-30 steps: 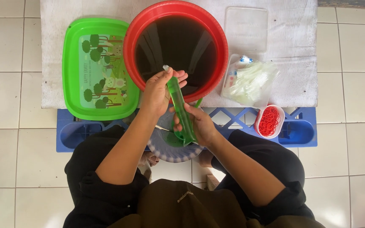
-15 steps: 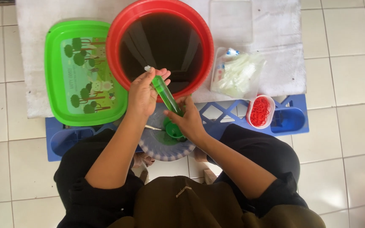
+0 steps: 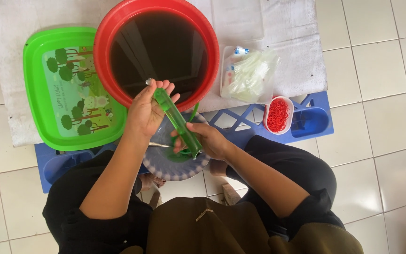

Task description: Filling thin plastic tubes with liquid using a ladle and funnel and sealing them with rubber bands.

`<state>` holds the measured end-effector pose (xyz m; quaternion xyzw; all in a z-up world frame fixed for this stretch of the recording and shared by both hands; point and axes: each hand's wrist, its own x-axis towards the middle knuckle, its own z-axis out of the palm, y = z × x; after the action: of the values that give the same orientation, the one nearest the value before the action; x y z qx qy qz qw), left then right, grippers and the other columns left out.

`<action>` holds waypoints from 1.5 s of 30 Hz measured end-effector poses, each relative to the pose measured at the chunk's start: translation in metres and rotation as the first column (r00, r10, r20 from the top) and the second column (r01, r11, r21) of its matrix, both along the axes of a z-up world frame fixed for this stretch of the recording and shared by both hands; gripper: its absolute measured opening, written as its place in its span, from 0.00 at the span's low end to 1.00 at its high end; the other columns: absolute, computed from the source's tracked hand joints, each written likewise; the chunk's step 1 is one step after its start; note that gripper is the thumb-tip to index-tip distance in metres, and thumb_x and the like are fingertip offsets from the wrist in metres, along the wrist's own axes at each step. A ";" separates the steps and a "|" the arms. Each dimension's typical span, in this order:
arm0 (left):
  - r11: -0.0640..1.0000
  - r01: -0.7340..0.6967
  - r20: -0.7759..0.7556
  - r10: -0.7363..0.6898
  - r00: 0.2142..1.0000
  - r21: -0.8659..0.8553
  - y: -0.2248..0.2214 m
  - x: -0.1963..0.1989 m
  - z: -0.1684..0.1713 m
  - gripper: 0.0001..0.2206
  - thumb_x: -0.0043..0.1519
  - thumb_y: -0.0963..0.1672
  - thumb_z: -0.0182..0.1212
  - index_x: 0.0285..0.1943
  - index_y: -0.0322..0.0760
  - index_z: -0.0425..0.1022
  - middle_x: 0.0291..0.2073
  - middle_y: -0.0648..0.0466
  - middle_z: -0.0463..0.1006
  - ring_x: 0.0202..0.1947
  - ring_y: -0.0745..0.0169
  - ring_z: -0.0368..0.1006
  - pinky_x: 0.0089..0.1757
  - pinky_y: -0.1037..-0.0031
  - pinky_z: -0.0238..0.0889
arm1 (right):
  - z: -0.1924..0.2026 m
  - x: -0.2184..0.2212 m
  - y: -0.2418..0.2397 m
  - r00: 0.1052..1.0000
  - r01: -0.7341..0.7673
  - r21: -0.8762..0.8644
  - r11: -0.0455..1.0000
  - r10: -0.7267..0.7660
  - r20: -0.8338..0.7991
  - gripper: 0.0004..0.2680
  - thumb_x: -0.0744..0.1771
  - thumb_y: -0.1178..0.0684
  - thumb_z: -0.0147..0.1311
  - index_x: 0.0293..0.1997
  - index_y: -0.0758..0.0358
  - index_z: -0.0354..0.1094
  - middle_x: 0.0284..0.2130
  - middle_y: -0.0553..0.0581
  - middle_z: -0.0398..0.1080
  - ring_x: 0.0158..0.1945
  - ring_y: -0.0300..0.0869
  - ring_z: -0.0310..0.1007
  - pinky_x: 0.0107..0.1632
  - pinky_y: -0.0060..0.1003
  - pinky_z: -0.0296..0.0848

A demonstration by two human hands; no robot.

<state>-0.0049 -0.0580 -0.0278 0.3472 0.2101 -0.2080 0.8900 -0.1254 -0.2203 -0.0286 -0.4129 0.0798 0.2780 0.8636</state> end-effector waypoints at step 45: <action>0.973 -0.081 0.133 0.053 0.990 0.216 0.022 0.002 0.012 0.11 0.64 0.45 0.66 0.41 0.28 0.82 0.45 0.36 0.83 0.51 0.36 0.79 0.50 0.45 0.76 | -0.171 -0.016 -0.094 0.996 -0.033 -0.974 -0.223 -0.094 -0.012 0.07 0.66 0.47 0.63 0.40 0.56 0.78 0.31 0.56 0.77 0.42 0.53 0.80 0.46 0.48 0.78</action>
<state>-0.0026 -0.0360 -0.0160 0.4491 0.1866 -0.1309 0.8639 -0.1411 -0.3138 -0.1998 -0.9186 0.3119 0.1063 0.2181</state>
